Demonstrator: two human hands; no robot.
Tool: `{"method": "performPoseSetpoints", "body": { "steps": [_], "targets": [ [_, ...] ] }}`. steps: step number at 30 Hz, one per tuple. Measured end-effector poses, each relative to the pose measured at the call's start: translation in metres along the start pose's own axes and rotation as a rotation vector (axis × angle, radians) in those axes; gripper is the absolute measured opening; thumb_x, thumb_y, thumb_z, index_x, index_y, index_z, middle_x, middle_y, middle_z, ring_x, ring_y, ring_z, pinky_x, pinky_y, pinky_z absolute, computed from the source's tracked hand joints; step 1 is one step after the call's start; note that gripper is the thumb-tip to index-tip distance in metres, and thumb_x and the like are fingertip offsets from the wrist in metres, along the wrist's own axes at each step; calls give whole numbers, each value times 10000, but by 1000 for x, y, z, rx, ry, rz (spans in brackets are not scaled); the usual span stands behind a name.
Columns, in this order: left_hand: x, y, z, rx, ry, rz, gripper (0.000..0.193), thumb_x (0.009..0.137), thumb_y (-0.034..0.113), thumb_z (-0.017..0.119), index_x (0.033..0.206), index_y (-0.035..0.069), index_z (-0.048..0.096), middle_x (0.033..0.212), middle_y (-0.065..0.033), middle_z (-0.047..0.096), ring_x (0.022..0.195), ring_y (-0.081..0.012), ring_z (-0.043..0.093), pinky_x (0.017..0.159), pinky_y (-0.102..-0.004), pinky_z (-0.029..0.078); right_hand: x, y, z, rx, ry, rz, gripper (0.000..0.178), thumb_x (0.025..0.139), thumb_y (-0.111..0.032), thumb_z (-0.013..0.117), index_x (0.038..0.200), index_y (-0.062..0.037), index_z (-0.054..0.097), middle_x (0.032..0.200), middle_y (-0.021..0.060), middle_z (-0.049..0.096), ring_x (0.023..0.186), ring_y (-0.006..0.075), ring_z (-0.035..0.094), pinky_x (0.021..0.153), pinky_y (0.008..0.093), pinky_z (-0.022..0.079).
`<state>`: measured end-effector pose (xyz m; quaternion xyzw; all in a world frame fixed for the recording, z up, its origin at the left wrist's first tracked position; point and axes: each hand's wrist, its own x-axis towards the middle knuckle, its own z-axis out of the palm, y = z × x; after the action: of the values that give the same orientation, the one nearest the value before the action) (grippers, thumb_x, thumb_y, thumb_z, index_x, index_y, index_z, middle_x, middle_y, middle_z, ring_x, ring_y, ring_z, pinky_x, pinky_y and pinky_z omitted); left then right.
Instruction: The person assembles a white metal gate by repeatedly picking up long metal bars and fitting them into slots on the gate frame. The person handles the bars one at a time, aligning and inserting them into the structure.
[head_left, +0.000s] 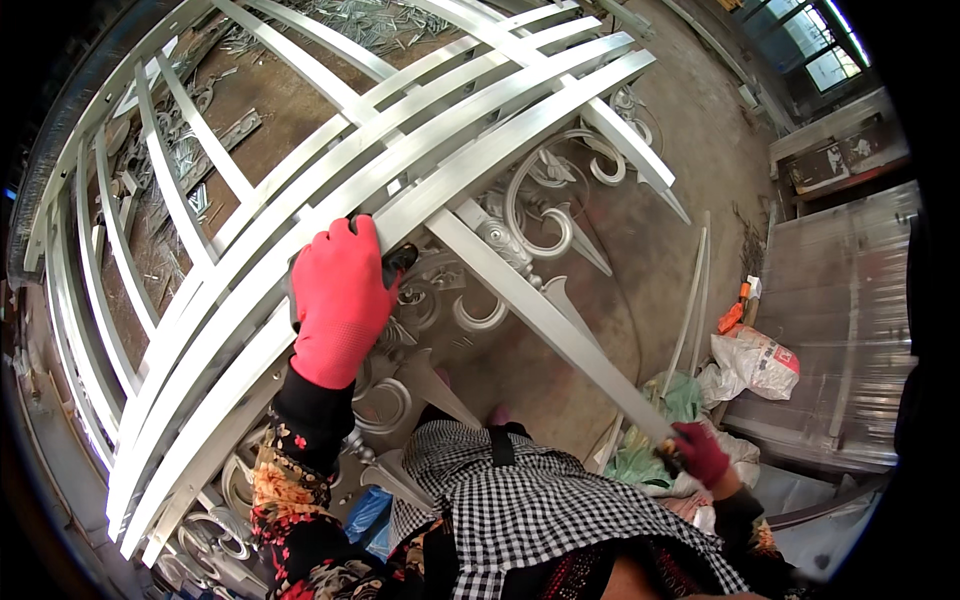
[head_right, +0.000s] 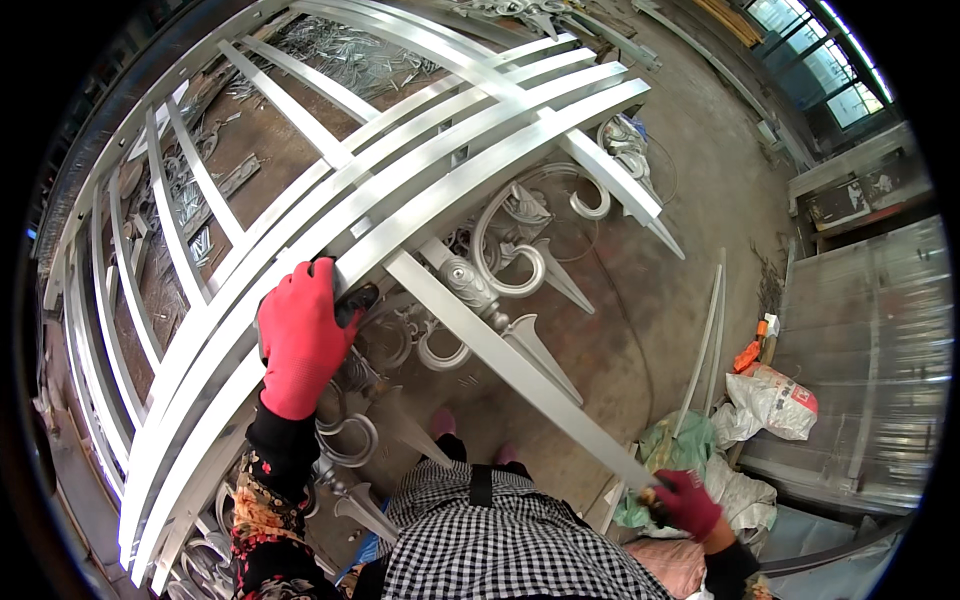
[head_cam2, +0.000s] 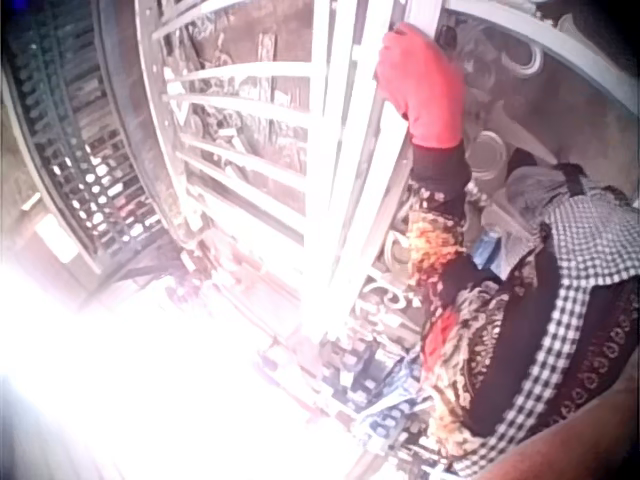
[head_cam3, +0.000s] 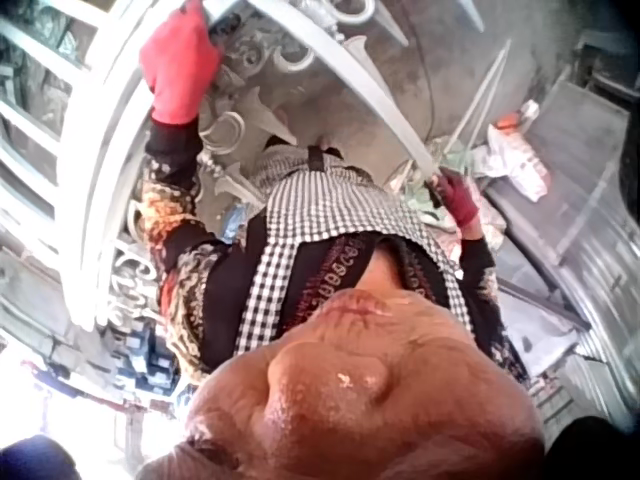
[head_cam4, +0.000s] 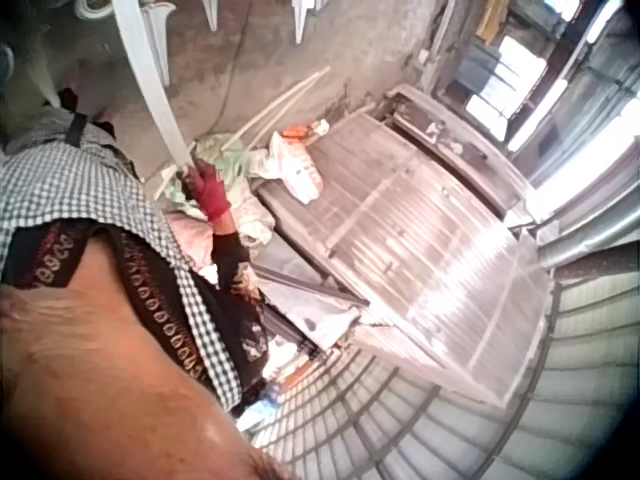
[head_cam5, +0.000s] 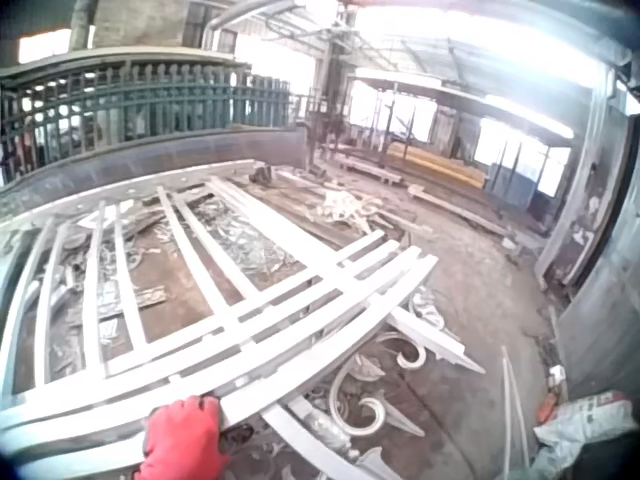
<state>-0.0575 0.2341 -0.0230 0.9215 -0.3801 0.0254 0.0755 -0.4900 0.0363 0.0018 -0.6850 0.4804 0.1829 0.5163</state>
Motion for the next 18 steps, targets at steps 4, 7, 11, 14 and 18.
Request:
{"method": "performPoseSetpoints", "body": {
  "steps": [4,7,11,14,18],
  "targets": [
    [0,-1,3,-2,36,33,418,640,195,731,971,41,529,870,-126,560,833,-300,563,691,-392,453,23,51,67,-291,-105,-221,278,847,-211,545,1026,-1,584,960,229,606,809,387,589,723,401,474],
    [3,-7,2,-17,56,37,403,637,185,727,957,38,530,848,-130,559,822,-309,563,687,-396,452,29,71,47,-536,-28,-523,278,847,-229,532,990,1,594,902,204,618,784,336,603,676,388,476],
    [4,1,0,-22,77,24,417,632,181,726,973,34,537,839,-128,568,811,-316,569,689,-402,455,15,-5,-3,-285,-238,-271,138,807,-97,557,910,-21,610,735,117,593,610,277,590,512,336,448],
    [5,2,2,-49,145,56,379,633,229,743,862,45,504,812,-129,561,767,-304,577,644,-400,461,23,16,1,-517,-139,-777,109,783,-101,574,865,-33,598,720,132,578,616,303,581,500,355,438],
    [6,-3,6,16,189,68,384,627,224,742,874,41,512,835,-127,580,785,-310,584,654,-405,465,54,36,44,-267,-101,-410,279,826,-272,587,863,5,576,724,199,565,682,356,566,595,403,439]
  ]
}}
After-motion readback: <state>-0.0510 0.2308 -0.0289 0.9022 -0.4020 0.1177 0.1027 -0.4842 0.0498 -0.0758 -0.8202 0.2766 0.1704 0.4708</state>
